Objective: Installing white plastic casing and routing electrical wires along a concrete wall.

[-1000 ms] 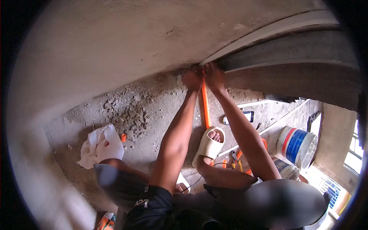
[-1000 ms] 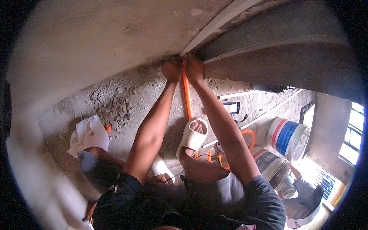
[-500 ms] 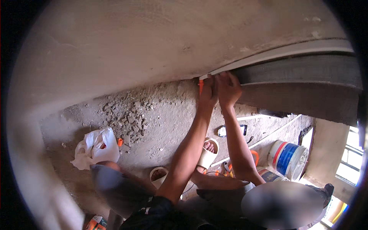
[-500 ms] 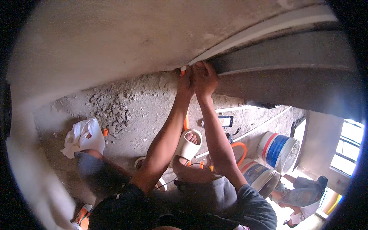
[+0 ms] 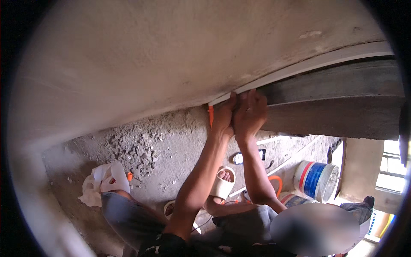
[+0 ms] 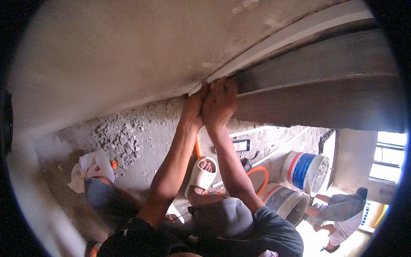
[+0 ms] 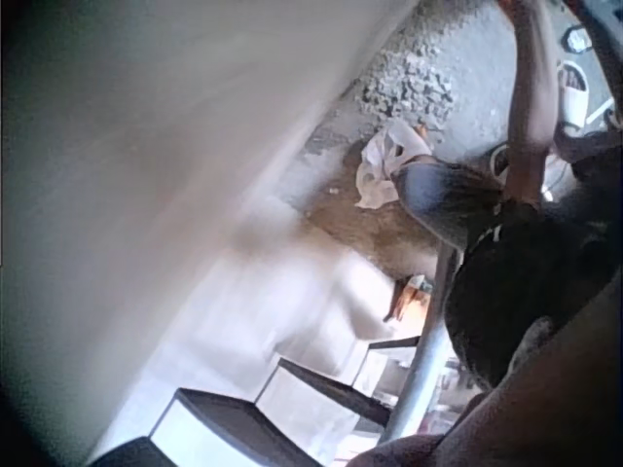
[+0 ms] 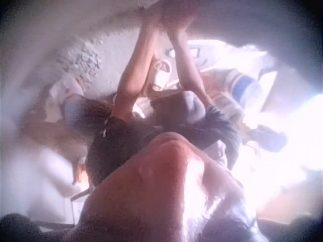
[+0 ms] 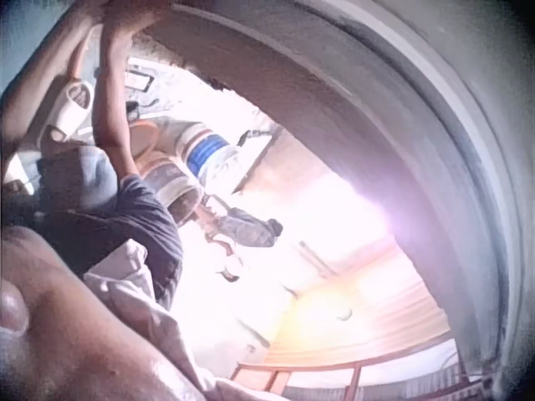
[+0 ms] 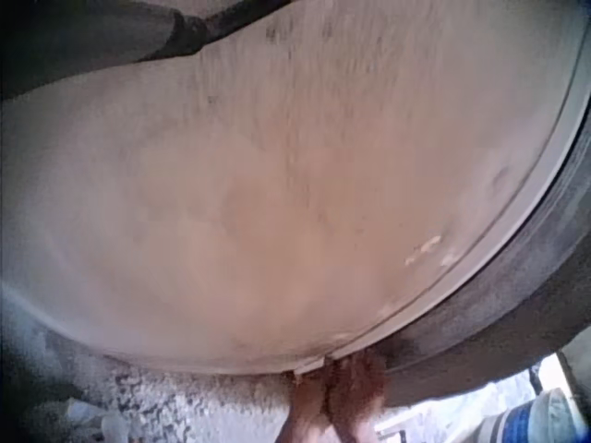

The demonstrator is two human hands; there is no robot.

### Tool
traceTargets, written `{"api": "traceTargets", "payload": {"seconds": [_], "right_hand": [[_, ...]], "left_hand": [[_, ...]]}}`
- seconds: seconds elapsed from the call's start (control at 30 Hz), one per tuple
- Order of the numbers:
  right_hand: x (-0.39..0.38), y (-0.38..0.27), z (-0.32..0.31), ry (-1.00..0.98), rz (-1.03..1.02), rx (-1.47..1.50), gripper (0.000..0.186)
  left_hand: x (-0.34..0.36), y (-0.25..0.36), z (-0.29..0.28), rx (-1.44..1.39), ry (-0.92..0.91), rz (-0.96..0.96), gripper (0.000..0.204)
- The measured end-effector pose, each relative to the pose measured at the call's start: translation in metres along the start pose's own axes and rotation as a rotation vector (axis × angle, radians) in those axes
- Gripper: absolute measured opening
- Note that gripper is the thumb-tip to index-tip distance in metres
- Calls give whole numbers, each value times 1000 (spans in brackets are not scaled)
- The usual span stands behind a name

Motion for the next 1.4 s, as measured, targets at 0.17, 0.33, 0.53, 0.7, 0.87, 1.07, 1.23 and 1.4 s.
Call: {"api": "traceTargets", "payload": {"seconds": [0.17, 0.33, 0.53, 0.7, 0.87, 1.07, 1.23, 1.4], "right_hand": [[-4, -15, 7, -178, 50, -105, 28], [-5, 23, -13, -236, 93, 327, 36], [-89, 31, -23, -595, 294, 608, 11], [-169, 62, -11, -784, 404, 748, 15], [-202, 91, 49, -629, 1025, 1065, 31], [-176, 82, 150, -638, 1276, 1581, 36], [-126, 80, 162, -253, 1447, 1594, 33], [-84, 46, 128, -473, 1433, 1736, 35]], "left_hand": [[12, 34, -14, 687, -115, 212, 18], [-32, 71, 80, 1757, -359, 590, 15], [-93, 80, 173, 2211, -1207, 1223, 20], [-123, 65, 191, 2565, -1705, 1294, 28], [-114, 69, 206, 3108, -1496, 1358, 50], [-94, 78, 209, 3553, -1231, 1425, 73], [-75, 73, 191, 3172, -943, 1600, 91], [-65, 60, 187, 2875, -711, 1921, 103]]}}
Point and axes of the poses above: each hand's wrist, its own x-axis towards the middle knuckle, its own z-axis out of the palm, y = z × x, the point moved 7 cm from there along x, towards the middle knuckle, and after that the axes turned 9 degrees about z, right-handed, at the moved point
